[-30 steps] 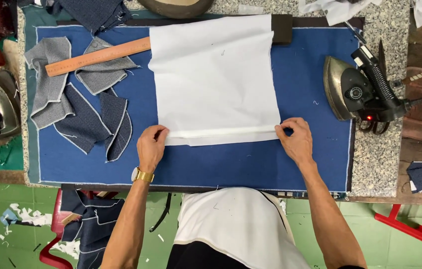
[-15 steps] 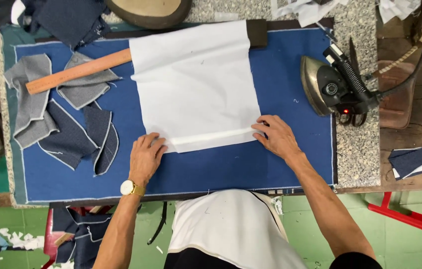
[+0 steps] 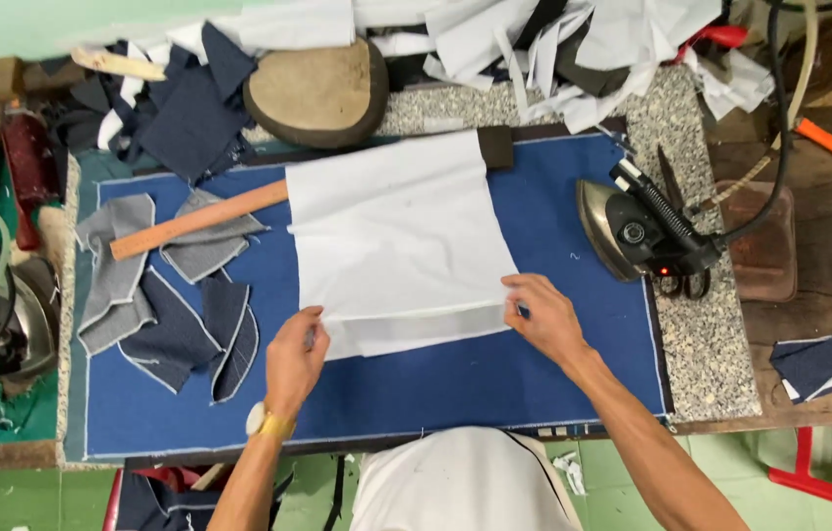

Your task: The person irons several small dark fabric pieces on a blue work surface using a steam iron and a pressing block. They then unfold and smooth a large white cloth on the same surface and place a dark fabric piece on top of it.

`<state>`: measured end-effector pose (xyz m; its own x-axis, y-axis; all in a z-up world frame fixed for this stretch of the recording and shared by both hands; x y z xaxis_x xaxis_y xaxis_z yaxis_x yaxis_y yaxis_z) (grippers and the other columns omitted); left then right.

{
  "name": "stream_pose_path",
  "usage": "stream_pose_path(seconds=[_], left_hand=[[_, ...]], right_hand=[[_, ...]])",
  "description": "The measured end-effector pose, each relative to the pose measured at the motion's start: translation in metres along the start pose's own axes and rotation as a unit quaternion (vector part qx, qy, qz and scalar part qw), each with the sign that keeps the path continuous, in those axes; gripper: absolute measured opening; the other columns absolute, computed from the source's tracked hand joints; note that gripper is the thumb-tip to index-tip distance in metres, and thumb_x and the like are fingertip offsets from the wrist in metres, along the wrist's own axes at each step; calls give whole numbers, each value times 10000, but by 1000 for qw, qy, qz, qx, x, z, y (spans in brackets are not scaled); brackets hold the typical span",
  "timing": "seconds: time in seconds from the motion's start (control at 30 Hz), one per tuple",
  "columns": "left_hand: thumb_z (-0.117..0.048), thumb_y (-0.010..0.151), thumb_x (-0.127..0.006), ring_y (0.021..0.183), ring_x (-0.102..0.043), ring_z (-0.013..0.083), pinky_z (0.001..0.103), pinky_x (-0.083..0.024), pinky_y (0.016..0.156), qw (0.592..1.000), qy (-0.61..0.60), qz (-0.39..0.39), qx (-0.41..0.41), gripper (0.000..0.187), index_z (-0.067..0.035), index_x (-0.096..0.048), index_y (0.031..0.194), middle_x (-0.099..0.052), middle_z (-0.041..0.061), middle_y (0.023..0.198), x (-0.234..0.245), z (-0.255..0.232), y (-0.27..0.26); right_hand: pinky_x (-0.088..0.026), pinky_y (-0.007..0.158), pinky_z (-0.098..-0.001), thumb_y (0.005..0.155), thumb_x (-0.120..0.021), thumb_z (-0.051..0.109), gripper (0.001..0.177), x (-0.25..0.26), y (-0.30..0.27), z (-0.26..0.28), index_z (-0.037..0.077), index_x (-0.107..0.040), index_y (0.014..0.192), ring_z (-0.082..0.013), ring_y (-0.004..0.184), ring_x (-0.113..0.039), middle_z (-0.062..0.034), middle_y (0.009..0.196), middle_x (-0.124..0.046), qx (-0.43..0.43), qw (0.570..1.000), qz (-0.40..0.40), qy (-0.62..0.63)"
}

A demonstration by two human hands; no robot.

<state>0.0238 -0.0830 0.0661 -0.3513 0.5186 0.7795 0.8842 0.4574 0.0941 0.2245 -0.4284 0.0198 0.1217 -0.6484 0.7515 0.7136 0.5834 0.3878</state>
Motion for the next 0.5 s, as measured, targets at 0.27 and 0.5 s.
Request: stream_pose_path(seconds=[0.27,0.5], left_hand=[[-272,919,-660,713,-674,120,288,-515,662,966,-140,217,-1,167,-131,-746,891,-764,-17,805,130,-77,3],[-256,986,-549,538,-679,106,301,-548,555,953,-49,258,-149,211,-157,-725,1044,-770,-42,901,161,-156,73]], right_hand=[[-487,472,-258,903,-693,185,99,148,17,73,113,-638,862,-91,552,-575,8,714,-619,-182,890,205,365],[-509,998,-357,671,-905,542,692,183,86,109,154,-767,1227,-200,1162,-727,-31,1288,-773,9,854,413,315]])
Point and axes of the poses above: each hand's wrist, its own y-axis towards the middle knuckle, its own x-axis out of the back of the hand, z = x × y, the point moved 7 cm from there along y, towards the middle knuckle
